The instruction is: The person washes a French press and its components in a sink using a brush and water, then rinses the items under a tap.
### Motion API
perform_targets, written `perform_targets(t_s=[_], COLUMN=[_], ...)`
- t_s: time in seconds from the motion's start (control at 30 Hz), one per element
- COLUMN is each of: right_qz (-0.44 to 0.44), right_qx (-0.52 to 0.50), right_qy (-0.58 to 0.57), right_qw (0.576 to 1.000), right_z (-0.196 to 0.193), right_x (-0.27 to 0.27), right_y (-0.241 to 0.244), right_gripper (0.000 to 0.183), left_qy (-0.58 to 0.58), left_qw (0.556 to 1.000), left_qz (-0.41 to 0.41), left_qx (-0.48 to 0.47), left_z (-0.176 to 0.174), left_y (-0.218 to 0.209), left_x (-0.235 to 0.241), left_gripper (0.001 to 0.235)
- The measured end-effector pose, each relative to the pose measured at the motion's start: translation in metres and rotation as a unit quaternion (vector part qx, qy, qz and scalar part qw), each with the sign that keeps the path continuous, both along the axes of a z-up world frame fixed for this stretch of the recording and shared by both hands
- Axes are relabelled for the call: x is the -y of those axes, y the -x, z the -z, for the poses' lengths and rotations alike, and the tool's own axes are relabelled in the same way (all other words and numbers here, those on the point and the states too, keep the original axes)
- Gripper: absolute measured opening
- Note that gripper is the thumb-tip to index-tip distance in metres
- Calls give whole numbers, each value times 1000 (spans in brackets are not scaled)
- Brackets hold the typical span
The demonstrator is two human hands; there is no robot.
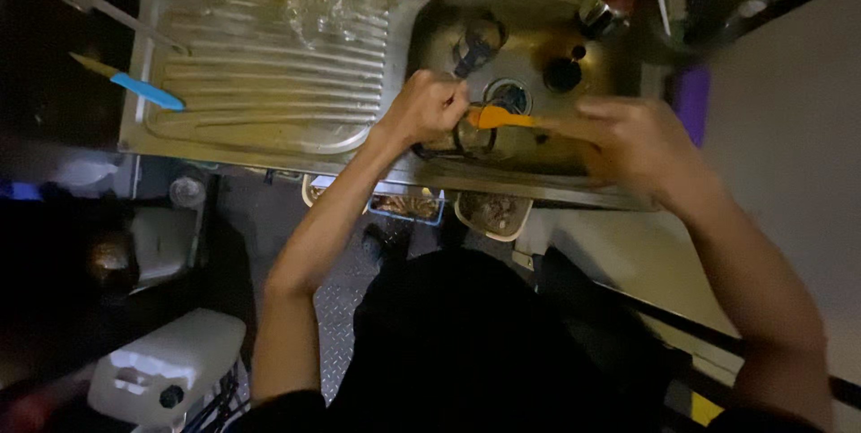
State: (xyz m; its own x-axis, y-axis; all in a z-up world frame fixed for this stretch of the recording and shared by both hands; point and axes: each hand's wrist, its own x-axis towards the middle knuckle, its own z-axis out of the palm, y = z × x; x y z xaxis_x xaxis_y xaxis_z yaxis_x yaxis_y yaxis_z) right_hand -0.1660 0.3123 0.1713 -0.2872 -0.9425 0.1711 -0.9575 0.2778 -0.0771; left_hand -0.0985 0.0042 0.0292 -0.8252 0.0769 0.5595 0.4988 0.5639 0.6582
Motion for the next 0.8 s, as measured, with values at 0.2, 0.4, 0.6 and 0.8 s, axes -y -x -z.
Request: perform_targets(t_s=[0.2,0.4,0.6,0.8], right_qz=[140,124,177,166], right_qx=[247,229,249,145], right_qy=[126,185,7,291], right_qw=[950,948,952,931], right_z=[34,70,53,17], right_x=[-5,-11,2,60], right_y=[-34,-31,-20,91], right_gripper=[29,39,21,22], left_qy=[-33,-38,-45,-81], left_qw=[997,994,989,974], left_qz=[-69,-92,-142,-210], left_qx=[12,-45,-16,18], left_z=[8,20,35,47], left_y=[-7,-9,-11,-18], left_x=[4,-5,-5,-3], left_gripper=[30,27,30,30])
